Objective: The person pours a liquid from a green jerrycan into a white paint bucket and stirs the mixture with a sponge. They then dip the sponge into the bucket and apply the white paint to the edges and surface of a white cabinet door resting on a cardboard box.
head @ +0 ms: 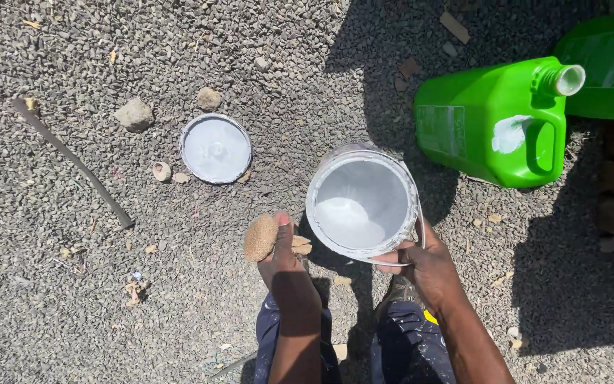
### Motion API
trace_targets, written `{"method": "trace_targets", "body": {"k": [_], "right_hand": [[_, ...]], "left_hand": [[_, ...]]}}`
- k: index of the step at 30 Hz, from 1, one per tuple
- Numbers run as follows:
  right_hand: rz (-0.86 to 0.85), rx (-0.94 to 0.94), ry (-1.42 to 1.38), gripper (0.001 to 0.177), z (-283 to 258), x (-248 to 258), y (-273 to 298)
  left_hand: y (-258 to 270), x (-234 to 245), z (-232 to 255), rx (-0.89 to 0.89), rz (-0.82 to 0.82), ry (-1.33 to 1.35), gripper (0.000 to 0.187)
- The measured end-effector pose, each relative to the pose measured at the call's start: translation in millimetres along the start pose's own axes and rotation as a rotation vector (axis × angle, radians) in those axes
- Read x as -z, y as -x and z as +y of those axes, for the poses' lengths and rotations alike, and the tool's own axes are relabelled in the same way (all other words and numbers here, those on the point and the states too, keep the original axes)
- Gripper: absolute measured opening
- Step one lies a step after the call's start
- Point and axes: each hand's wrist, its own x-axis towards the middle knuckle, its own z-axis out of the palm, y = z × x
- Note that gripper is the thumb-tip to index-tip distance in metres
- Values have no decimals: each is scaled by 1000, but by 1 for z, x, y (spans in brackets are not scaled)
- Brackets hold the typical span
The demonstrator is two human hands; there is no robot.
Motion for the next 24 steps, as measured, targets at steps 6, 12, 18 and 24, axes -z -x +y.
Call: {"method": "trace_targets", "body": {"k": [6,12,18,24], "right_hand": [[178,-21,-139,88,-14,14,39],[114,-149,167,67,-31,1,60],[161,-30,85,72,-5,18,41],[239,-70,82,62,-11,21,43]], "left_hand": [[-33,-1,-28,-184,-709,17,69],[-2,-5,6,-190,-413,-169,46],[-5,-5,1,-250,-522,-566,57],[-99,16,-62,-769,-559,-1160,48]]}}
